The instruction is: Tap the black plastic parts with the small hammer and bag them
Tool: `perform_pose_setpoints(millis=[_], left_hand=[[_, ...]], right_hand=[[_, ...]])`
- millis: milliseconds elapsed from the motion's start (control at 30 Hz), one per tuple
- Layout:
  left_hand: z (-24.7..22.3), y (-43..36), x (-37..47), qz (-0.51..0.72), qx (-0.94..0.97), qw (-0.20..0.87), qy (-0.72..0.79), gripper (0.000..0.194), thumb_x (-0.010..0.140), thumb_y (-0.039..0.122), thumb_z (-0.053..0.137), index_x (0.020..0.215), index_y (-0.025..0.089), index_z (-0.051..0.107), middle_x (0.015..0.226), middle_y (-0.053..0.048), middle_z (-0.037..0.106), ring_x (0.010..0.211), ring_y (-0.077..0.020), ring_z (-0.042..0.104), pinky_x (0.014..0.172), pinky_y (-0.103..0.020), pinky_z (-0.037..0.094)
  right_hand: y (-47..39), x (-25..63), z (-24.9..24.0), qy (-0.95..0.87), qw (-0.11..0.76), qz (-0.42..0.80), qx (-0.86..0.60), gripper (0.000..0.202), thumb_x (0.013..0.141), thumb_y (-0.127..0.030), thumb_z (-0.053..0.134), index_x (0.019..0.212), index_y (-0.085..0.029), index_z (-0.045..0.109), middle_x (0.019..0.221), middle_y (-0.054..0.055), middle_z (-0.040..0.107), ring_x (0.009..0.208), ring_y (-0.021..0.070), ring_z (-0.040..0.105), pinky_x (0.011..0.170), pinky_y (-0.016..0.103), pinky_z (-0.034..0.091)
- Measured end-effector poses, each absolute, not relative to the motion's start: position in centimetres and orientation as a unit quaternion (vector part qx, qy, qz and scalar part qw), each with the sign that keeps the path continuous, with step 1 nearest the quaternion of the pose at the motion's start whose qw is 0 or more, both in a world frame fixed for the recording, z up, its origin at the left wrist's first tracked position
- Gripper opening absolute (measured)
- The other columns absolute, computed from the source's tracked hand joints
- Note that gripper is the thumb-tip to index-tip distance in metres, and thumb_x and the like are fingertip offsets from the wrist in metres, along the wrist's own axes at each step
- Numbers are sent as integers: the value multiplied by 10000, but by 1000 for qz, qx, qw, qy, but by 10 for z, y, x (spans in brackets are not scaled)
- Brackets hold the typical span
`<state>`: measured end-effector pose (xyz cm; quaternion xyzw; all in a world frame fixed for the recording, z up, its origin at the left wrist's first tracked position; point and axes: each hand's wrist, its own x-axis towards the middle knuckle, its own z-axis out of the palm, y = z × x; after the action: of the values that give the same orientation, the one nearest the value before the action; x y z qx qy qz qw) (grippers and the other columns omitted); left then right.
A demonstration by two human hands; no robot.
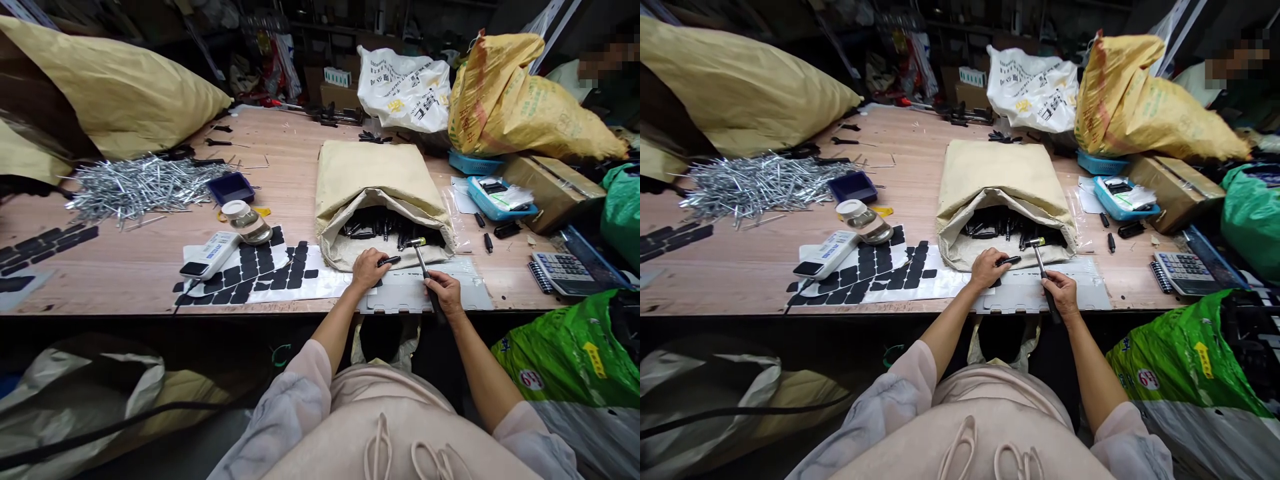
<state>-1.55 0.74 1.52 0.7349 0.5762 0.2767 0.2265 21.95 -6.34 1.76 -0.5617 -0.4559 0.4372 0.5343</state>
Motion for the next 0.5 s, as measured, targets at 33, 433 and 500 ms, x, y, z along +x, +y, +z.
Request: perform_pose_setpoints(millis=[33, 433, 500], left_hand=[[18, 4, -16, 286, 739, 228, 566, 170, 868, 315, 705, 1021, 259, 751, 970, -25, 662, 951, -203, 572, 860, -340, 450], [3, -123, -30, 257, 886, 167, 349, 171, 841, 312, 750, 998, 246, 746, 1426, -82, 562, 1386, -298, 458, 1182, -485, 338], [-6, -131, -28, 223, 895, 134, 364, 177, 826, 280, 752, 999, 246, 742, 1505, -84, 495, 1452, -320, 381, 1212, -526, 278]], right_hand=[[-63, 220, 18, -451, 539, 440, -559, 388, 630, -444, 831, 902, -172, 776, 646, 12, 697, 443, 144, 585, 421, 274, 486], [-62, 219, 14, -441, 541, 463, -546, 348, 625, -394, 841, 886, -173, 776, 659, 4, 697, 439, 135, 576, 420, 261, 456], [-63, 219, 15, -441, 543, 465, -543, 341, 625, -382, 841, 885, -172, 774, 652, 1, 691, 435, 133, 573, 419, 260, 453]])
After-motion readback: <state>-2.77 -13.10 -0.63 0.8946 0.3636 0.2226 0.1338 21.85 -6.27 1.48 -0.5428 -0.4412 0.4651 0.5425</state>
